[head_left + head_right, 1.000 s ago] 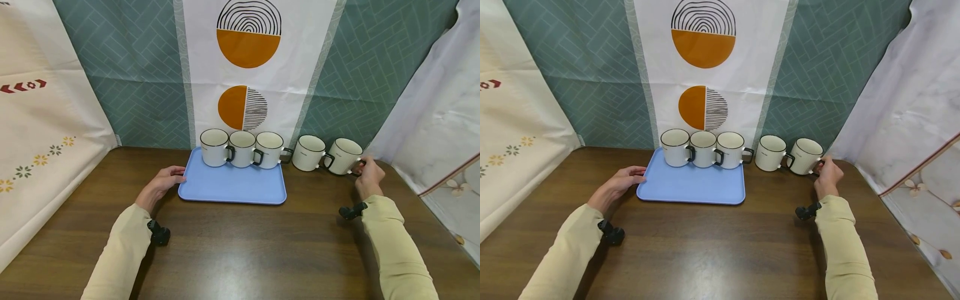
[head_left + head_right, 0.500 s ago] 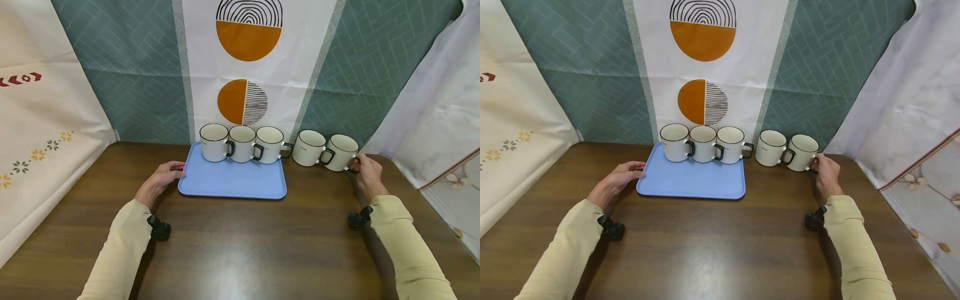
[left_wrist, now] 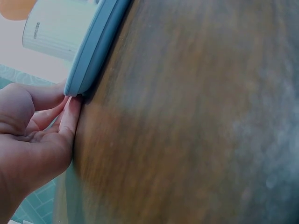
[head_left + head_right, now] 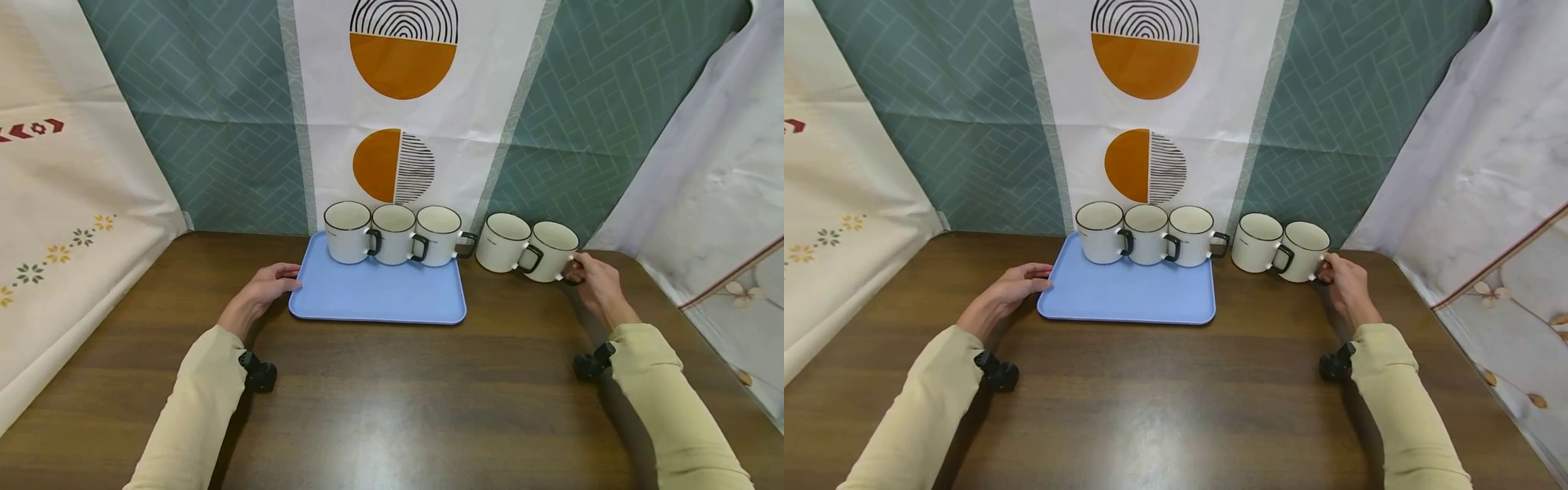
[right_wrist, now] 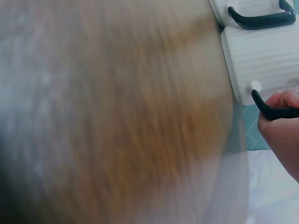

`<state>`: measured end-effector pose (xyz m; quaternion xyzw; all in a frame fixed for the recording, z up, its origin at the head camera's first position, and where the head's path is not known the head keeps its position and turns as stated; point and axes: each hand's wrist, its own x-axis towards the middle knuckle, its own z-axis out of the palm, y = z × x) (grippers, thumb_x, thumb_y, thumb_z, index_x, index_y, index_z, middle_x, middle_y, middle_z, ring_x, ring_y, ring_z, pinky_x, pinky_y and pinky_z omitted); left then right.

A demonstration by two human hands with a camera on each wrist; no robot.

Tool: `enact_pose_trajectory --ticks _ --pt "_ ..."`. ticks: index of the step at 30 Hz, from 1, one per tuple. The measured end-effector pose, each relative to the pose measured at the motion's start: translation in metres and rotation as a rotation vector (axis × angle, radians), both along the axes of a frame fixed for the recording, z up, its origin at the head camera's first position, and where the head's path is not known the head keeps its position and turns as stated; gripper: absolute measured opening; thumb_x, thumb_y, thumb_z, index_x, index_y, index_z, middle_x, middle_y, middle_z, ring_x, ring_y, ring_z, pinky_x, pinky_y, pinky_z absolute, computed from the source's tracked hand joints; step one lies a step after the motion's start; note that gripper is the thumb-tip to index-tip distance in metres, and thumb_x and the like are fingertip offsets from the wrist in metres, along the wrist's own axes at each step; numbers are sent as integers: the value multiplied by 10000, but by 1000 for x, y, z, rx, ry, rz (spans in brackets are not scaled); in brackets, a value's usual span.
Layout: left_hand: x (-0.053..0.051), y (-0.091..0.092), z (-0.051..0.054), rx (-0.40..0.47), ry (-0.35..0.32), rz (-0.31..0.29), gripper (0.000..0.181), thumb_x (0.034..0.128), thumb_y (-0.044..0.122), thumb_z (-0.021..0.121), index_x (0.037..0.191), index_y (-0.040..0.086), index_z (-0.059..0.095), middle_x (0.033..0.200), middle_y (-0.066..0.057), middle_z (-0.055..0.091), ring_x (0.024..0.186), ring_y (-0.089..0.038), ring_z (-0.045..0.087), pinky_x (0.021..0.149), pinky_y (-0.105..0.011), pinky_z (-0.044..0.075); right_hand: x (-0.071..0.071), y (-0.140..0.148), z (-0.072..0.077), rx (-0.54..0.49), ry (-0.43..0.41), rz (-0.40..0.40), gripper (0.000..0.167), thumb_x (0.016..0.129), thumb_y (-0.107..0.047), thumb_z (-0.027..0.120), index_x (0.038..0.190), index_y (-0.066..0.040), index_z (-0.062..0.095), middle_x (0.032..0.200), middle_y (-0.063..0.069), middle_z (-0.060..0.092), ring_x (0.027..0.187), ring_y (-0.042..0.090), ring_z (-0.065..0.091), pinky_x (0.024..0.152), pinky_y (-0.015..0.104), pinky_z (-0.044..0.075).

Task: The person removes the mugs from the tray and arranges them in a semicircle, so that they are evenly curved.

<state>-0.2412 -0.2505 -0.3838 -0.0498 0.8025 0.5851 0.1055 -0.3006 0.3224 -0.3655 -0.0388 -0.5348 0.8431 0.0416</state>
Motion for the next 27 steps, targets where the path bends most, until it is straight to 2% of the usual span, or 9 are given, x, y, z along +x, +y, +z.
enact_pose_trajectory --ticks 4,7,10,13,15,18,22,24,27 --pt "0 -1 0 -2 9 0 522 971 21 523 1428 -118 312 1405 -289 365 1214 -346 402 1078 -453 304 2 8 2 150 12 80 378 973 -31 533 607 -53 624 576 -5 530 546 105 474 547 212 417" --pt "-1 -2 0 1 16 -3 534 971 21 522 1433 -125 297 1414 -294 353 1227 -345 391 1075 -460 298 4 13 7 294 -19 83 302 948 -120 622 649 -93 656 627 -26 568 623 93 506 576 200 423" --pt "0 -2 0 4 13 -9 535 973 23 521 1434 -124 294 1417 -294 351 1230 -344 386 1073 -457 298 8 17 13 316 -51 41 210 917 -183 677 714 -129 690 711 -59 624 693 70 549 630 182 451" --pt "0 0 0 0 12 -12 529 972 26 521 1430 -123 303 1412 -293 358 1223 -340 393 1060 -449 310 9 14 22 313 -28 -48 135 898 -216 702 777 -156 701 773 -85 632 761 61 553 668 175 444" --pt "1 1 0 -2 7 -8 521 971 23 520 1427 -118 312 1406 -290 365 1219 -339 396 1061 -446 310 6 7 29 349 8 -112 118 892 -232 707 792 -172 688 833 -96 603 808 64 527 694 181 429" --pt "1 1 0 -2 0 -4 510 971 17 515 1425 -113 320 1401 -287 368 1220 -349 394 1074 -449 302 2 -7 45 520 28 -186 101 889 -304 703 854 -216 668 919 -88 534 868 61 456 764 221 374" --pt "0 1 0 -1 1 -4 507 973 19 514 1423 -114 321 1401 -289 367 1226 -357 393 1086 -456 294 -2 -29 64 706 90 -187 105 917 -331 656 946 -231 643 955 -119 520 910 30 437 831 267 342" --pt "0 1 0 -1 3 -1 509 973 19 516 1423 -116 321 1401 -290 367 1228 -357 394 1086 -455 296 -4 -43 70 738 136 -160 92 925 -308 651 962 -224 648 935 -141 543 915 30 472 849 265 370" --pt "0 0 -1 3 0 5 505 972 12 516 1422 -116 323 1398 -290 369 1227 -359 396 1087 -454 297 -4 -65 74 724 186 -98 88 935 -266 645 976 -188 648 918 -133 572 927 58 523 903 311 407"
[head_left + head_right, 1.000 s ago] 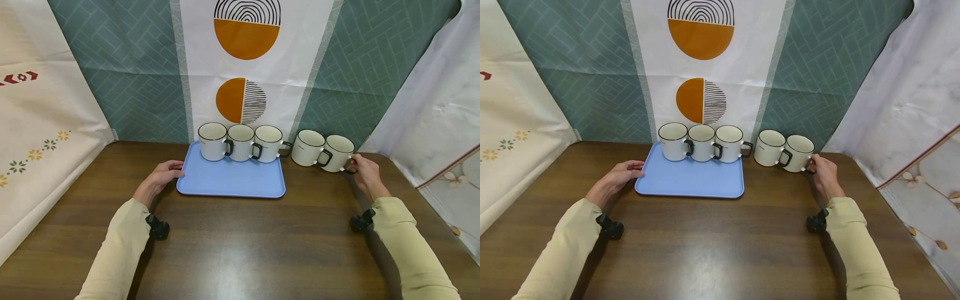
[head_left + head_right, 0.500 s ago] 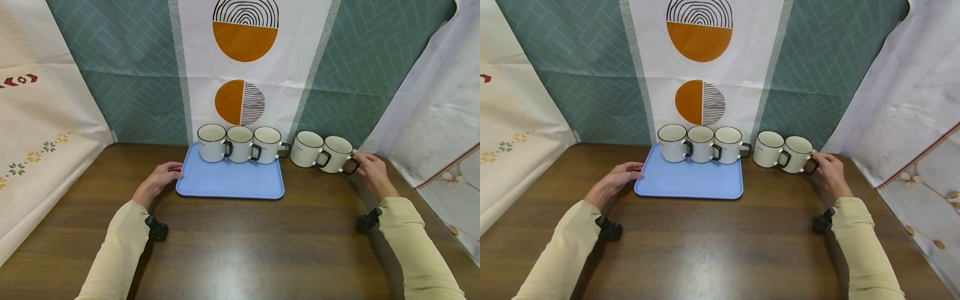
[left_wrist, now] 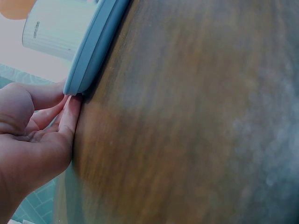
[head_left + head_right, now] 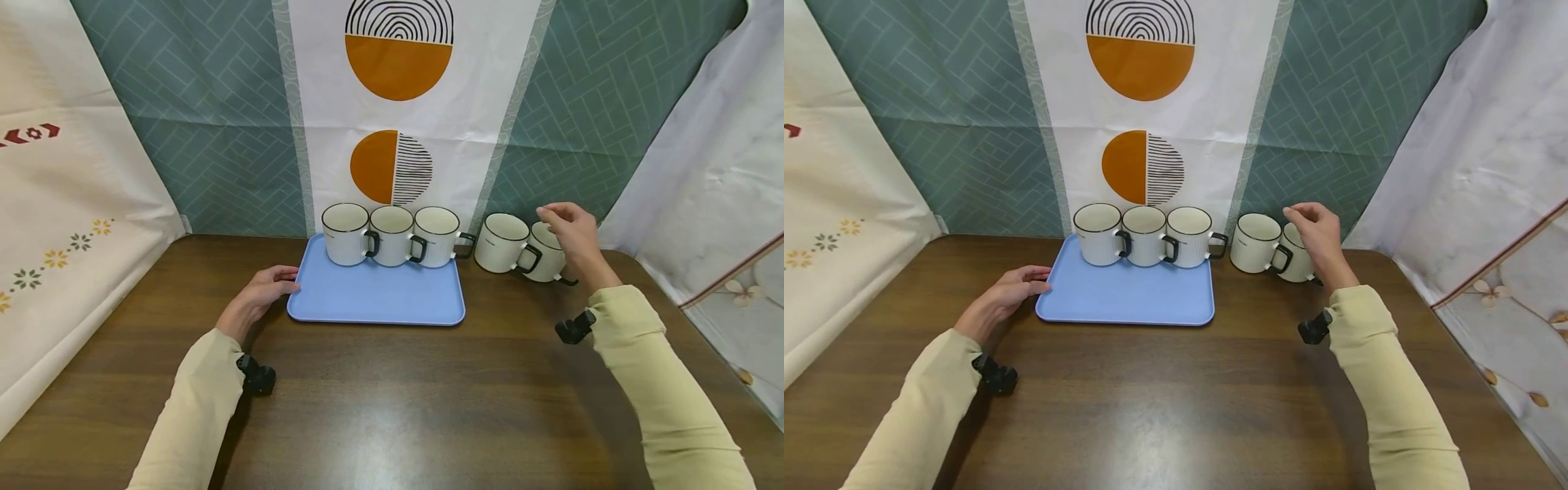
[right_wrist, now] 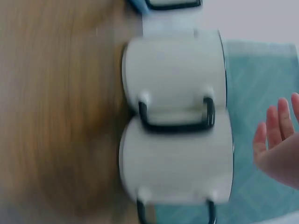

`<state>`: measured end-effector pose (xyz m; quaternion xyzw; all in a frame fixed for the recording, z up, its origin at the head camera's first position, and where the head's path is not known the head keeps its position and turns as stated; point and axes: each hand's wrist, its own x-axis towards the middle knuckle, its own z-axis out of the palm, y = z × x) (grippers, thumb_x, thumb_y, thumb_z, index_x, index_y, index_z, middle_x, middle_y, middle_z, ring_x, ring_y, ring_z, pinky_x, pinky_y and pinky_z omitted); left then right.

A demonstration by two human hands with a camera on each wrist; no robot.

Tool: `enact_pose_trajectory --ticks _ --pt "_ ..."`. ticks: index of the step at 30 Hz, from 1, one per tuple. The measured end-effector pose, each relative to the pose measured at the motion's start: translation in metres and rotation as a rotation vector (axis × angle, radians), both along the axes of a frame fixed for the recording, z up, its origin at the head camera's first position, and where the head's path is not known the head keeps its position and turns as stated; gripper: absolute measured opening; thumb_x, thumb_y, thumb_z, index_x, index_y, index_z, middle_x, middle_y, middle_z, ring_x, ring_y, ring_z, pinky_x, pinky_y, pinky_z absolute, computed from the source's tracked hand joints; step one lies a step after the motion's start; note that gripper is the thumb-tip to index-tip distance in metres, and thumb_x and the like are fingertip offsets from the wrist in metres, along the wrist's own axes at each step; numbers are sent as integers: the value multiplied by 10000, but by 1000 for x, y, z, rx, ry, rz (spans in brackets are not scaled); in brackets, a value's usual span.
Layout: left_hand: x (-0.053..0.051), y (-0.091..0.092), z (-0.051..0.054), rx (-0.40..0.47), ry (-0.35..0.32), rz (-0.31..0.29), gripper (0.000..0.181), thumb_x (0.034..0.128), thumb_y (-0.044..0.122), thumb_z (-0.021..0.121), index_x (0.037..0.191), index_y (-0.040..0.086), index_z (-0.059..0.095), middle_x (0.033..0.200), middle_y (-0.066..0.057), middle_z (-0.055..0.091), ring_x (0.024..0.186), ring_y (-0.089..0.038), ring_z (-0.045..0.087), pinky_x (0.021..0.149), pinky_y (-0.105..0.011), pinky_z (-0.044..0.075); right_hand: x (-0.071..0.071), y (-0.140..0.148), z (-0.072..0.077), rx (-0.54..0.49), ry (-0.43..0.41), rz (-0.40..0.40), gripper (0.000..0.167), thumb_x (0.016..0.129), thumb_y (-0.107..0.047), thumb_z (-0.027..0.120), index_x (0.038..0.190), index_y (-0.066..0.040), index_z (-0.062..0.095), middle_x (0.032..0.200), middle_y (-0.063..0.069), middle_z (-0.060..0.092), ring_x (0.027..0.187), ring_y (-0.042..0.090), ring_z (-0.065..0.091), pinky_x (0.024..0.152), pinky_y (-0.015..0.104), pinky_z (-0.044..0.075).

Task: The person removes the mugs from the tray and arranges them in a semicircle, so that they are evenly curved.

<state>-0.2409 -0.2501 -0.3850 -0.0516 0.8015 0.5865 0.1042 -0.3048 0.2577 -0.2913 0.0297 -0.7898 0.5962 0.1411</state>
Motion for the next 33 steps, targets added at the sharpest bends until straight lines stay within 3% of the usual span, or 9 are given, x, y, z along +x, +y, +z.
enact_pose_trajectory --ticks 4,7,10,14,20,26,33 --pt "0 -1 0 -1 2 -6 508 972 11 516 1421 -120 318 1399 -294 368 1231 -361 395 1086 -457 297 3 -29 -1 15 -35 105 234 962 -273 604 1085 -77 630 992 -65 590 973 89 542 979 407 407" --pt "0 0 0 2 5 -7 512 970 10 515 1423 -122 314 1404 -298 363 1239 -366 389 1088 -460 293 4 -48 -6 57 -75 166 384 985 -280 562 1215 27 580 1126 54 595 1058 132 539 1013 409 403" --pt "0 -1 0 6 4 -8 515 970 7 513 1425 -123 308 1411 -301 355 1248 -370 380 1092 -464 286 3 -63 -11 101 -120 197 445 1005 -259 520 1307 67 524 1270 159 550 1148 231 504 1030 409 388" --pt "0 -1 0 5 0 -11 518 972 10 513 1427 -122 302 1416 -299 348 1252 -369 374 1094 -463 281 2 -77 -18 158 -144 178 414 1019 -177 471 1351 68 500 1365 210 499 1232 325 453 1048 434 352" --pt "1 -1 0 4 -1 -12 520 973 19 519 1427 -120 307 1415 -297 351 1251 -369 374 1097 -464 276 -1 -90 -26 181 -168 183 399 1015 -96 441 1372 79 474 1393 222 481 1323 322 387 1084 439 305" --pt "1 -2 0 3 -4 -12 516 972 19 518 1423 -122 311 1408 -295 357 1241 -365 383 1092 -464 284 -9 -98 -37 147 -204 160 403 1009 -100 445 1364 86 480 1402 219 473 1315 319 391 1083 420 308" --pt "1 -1 1 14 5 -12 523 968 16 521 1423 -127 307 1410 -297 357 1239 -358 385 1089 -459 289 -10 -105 -50 193 -157 77 358 991 -122 480 1304 25 571 1306 189 562 1234 297 469 991 409 396"
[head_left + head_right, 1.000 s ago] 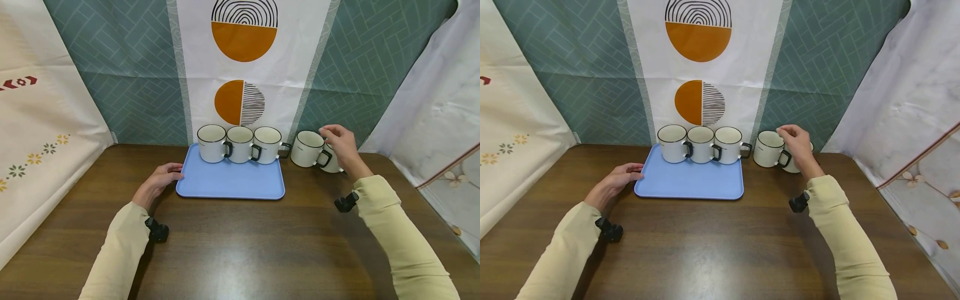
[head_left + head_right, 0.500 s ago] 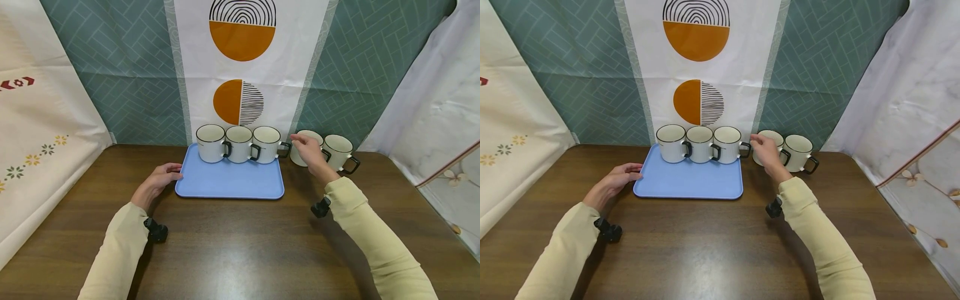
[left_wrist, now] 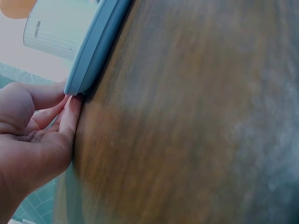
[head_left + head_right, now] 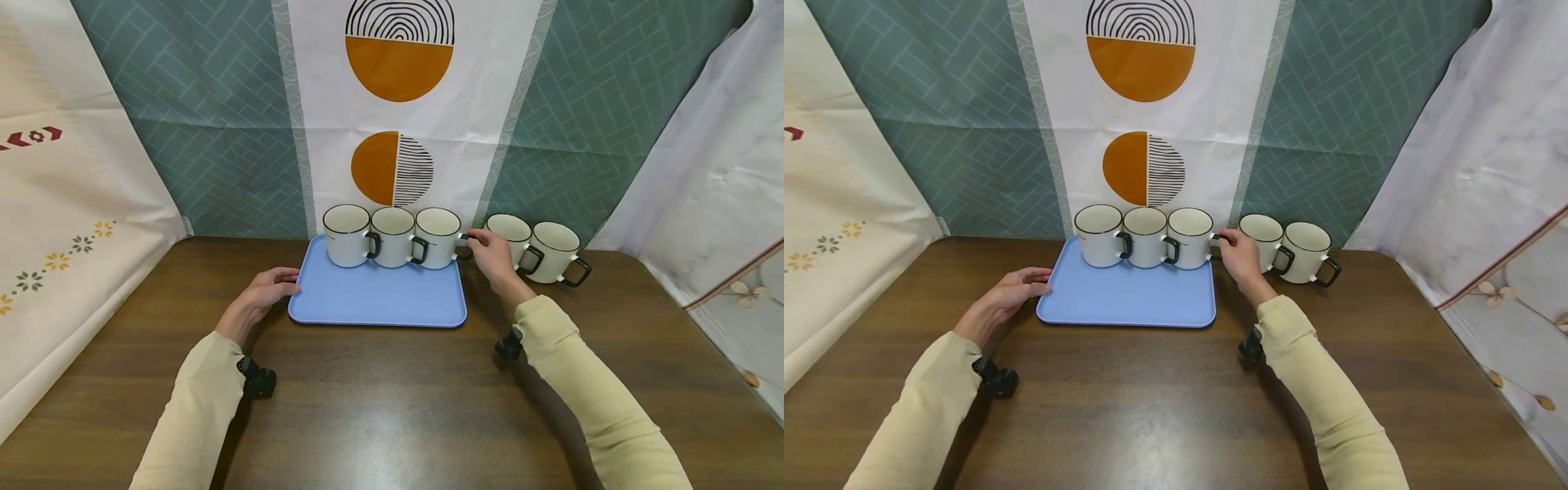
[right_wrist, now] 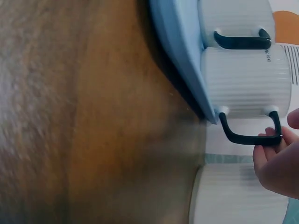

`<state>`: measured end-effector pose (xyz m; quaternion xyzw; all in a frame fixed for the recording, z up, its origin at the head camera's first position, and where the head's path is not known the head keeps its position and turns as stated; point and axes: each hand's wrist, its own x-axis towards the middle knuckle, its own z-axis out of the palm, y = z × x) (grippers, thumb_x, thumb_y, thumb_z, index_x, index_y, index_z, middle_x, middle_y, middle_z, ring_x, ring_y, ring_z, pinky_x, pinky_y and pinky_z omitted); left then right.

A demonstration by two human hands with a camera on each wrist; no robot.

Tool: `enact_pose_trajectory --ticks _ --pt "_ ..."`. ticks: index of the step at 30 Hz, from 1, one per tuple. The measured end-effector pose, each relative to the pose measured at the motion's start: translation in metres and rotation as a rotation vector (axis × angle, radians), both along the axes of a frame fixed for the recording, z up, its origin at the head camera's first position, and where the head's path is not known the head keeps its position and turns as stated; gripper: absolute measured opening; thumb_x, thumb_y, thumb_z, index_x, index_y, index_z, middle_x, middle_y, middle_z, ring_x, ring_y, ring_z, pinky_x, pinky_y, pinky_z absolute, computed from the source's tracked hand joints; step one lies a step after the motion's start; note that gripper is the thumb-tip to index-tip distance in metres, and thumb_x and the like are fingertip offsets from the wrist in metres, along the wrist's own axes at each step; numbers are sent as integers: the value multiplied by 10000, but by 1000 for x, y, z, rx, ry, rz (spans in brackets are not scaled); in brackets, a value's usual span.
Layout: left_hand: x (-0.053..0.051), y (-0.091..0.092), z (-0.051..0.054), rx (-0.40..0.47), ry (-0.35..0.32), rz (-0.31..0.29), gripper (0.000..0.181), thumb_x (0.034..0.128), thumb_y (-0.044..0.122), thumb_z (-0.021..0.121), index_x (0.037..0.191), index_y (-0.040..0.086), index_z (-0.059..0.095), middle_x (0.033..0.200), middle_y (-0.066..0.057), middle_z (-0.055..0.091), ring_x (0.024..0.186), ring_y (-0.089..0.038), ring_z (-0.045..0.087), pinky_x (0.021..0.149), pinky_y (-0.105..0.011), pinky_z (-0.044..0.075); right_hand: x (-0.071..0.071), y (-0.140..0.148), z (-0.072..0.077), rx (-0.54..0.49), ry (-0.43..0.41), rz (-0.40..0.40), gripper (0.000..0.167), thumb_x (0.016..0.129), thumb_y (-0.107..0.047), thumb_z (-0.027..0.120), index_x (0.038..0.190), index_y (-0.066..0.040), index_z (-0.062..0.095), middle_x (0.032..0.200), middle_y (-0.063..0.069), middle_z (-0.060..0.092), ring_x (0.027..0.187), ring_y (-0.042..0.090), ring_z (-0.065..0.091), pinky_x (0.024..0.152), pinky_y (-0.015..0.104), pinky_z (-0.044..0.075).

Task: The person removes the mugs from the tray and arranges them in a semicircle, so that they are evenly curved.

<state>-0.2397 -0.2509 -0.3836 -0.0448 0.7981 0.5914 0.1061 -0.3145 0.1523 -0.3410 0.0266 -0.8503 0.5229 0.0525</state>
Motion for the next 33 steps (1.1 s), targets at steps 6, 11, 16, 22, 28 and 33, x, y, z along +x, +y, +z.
enact_pose_trajectory --ticks 6,11,16,22,28,33 --pt "2 -1 0 7 37 -7 533 960 4 519 1413 -162 293 1407 -323 348 1234 -352 389 1038 -422 332 0 -6 -6 -69 10 -20 312 1000 -148 496 1230 34 600 1208 215 604 1121 303 529 831 318 420" --pt "4 -3 1 -8 32 1 530 964 9 518 1418 -152 296 1410 -318 351 1233 -350 392 1044 -419 332 -4 -10 -8 -133 -17 1 308 1004 -162 510 1179 70 610 1093 246 652 1070 328 585 858 300 420" --pt "3 -4 -3 4 26 3 521 966 6 513 1415 -149 300 1404 -313 354 1229 -352 391 1070 -443 306 -11 -7 -8 -105 -99 90 328 1025 -180 458 1083 93 631 857 91 666 912 232 593 954 354 403" --pt "1 -3 -1 6 24 8 523 964 9 520 1418 -141 306 1405 -307 358 1234 -357 388 1086 -454 289 -18 -4 -2 -185 -173 222 293 1028 -111 383 958 115 556 730 19 518 733 153 486 845 352 379" --pt "1 -1 1 -1 20 5 523 969 17 516 1422 -136 302 1412 -304 352 1244 -362 383 1088 -462 287 -17 -10 -8 -344 -129 109 254 1013 -62 390 898 96 551 723 16 511 680 125 435 723 288 378" --pt "0 1 1 0 7 2 525 970 17 516 1426 -129 301 1413 -301 351 1245 -363 379 1094 -456 282 -12 -14 -13 -424 -53 12 249 1019 -55 403 883 89 555 729 28 531 686 149 437 741 322 391"
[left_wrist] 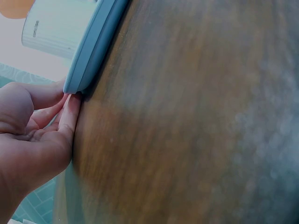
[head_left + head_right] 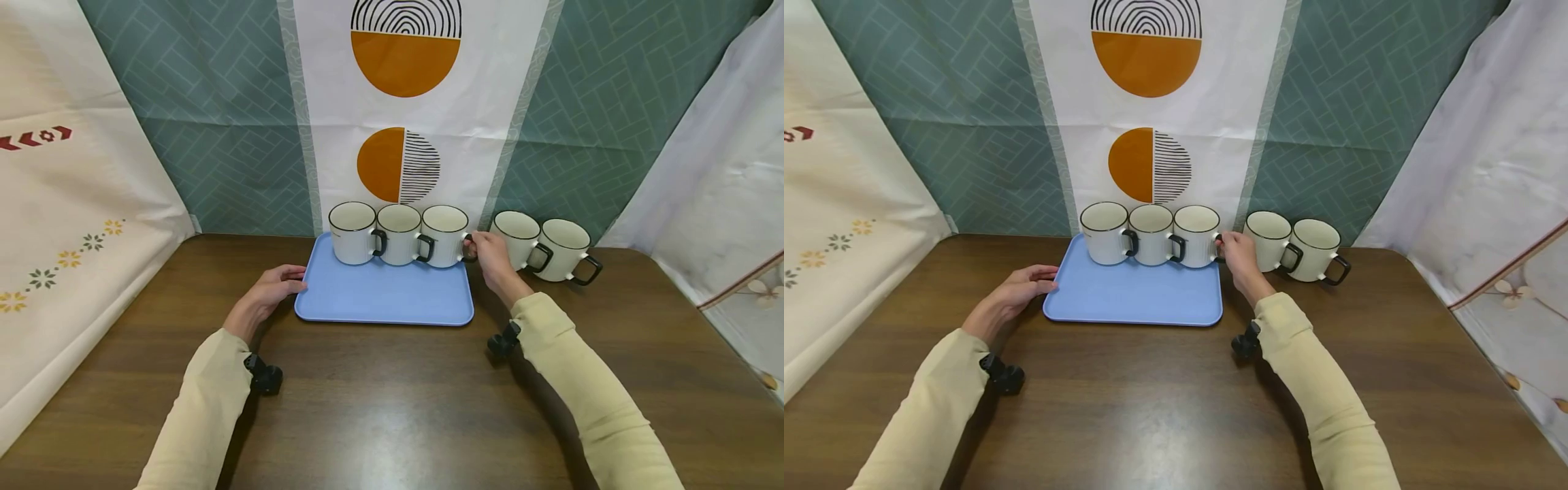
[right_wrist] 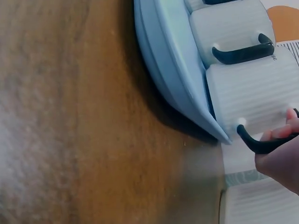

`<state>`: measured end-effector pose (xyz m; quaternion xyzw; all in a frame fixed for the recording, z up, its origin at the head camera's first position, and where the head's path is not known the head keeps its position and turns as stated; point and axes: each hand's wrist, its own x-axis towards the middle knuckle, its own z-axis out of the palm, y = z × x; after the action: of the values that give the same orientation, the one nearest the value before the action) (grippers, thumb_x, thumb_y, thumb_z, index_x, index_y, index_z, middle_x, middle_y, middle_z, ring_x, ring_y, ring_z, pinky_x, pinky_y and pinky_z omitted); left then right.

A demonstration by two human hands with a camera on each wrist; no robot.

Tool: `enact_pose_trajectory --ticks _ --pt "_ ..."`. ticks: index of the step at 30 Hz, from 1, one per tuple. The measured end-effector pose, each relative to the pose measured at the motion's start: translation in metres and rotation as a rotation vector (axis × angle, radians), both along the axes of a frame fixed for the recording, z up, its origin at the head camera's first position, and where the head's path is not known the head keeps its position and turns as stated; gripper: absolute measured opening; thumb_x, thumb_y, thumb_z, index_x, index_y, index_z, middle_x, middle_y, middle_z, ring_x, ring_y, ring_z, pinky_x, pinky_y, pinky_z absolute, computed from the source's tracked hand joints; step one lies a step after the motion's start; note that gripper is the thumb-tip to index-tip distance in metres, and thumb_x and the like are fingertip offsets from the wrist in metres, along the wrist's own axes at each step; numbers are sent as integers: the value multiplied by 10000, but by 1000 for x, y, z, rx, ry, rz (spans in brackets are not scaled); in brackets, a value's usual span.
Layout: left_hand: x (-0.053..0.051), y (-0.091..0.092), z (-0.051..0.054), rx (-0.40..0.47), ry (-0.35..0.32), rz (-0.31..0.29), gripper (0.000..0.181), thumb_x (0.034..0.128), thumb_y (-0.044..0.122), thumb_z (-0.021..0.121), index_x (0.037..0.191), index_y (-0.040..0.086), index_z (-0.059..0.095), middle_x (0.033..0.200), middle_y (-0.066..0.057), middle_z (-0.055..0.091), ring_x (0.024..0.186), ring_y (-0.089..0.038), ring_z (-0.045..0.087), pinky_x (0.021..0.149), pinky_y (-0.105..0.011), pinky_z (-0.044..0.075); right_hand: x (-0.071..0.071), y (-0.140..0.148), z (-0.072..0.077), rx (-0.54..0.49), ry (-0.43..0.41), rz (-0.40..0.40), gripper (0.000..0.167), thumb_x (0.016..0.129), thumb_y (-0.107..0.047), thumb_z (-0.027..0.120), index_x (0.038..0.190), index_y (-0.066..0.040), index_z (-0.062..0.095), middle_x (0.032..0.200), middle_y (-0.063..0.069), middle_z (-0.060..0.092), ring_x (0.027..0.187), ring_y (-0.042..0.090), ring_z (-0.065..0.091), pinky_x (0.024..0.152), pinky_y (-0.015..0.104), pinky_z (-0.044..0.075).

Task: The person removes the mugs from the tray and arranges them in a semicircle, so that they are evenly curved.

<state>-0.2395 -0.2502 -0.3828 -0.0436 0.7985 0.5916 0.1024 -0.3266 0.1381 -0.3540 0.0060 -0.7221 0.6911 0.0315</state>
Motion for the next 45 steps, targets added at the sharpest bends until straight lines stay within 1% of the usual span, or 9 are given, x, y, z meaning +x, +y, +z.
enact_pose_trajectory --ticks 4,12,19,22,26,31,36,40,45 --pt "0 1 1 0 -3 6 525 970 21 517 1427 -123 303 1408 -296 355 1244 -368 375 1099 -459 274 4 2 2 -44 45 -24 223 1021 -62 423 875 63 537 751 31 525 728 156 453 771 331 398" --pt "0 -1 2 -8 -3 6 525 969 13 518 1426 -129 301 1412 -300 352 1247 -367 377 1097 -460 276 12 10 13 -66 118 -71 305 1002 -67 477 709 16 493 696 55 500 760 190 477 774 334 398" --pt "0 -2 0 -4 -2 1 527 971 15 516 1427 -132 296 1414 -300 350 1247 -360 380 1091 -455 284 20 16 31 -282 181 -66 302 961 27 497 694 -57 613 665 4 553 659 117 478 690 240 393" --pt "0 -3 0 1 1 1 530 971 17 518 1428 -132 295 1413 -300 351 1242 -359 383 1090 -456 285 23 20 41 -348 210 -55 361 959 44 491 648 -87 620 649 -8 566 650 106 479 671 221 391" --pt "0 -3 0 6 6 -1 531 969 15 519 1427 -134 294 1414 -303 350 1243 -365 382 1093 -461 280 26 29 57 -443 230 -44 408 965 56 480 599 -81 598 625 -6 569 637 118 438 656 221 368" --pt "0 -3 -1 5 10 -3 529 970 11 517 1426 -136 294 1414 -305 350 1247 -365 380 1095 -461 278 27 47 79 -561 242 -73 395 951 79 491 584 -27 593 582 25 556 619 135 430 624 209 365" --pt "1 -3 -1 6 14 -2 524 970 4 513 1425 -138 295 1413 -306 351 1248 -361 381 1091 -453 283 26 74 98 -650 267 -100 371 936 91 520 579 22 597 539 63 523 637 169 415 608 216 387" --pt "1 -3 -1 9 11 -2 523 970 5 510 1425 -138 294 1414 -306 348 1249 -363 378 1093 -455 280 24 99 107 -720 261 -132 357 922 111 531 572 55 578 503 86 516 603 181 383 558 231 384" --pt "2 -2 0 6 7 -6 520 973 8 508 1423 -139 294 1413 -306 347 1248 -365 377 1093 -458 280 18 132 112 -781 225 -192 344 917 124 521 577 76 555 504 99 513 573 170 342 519 229 325"
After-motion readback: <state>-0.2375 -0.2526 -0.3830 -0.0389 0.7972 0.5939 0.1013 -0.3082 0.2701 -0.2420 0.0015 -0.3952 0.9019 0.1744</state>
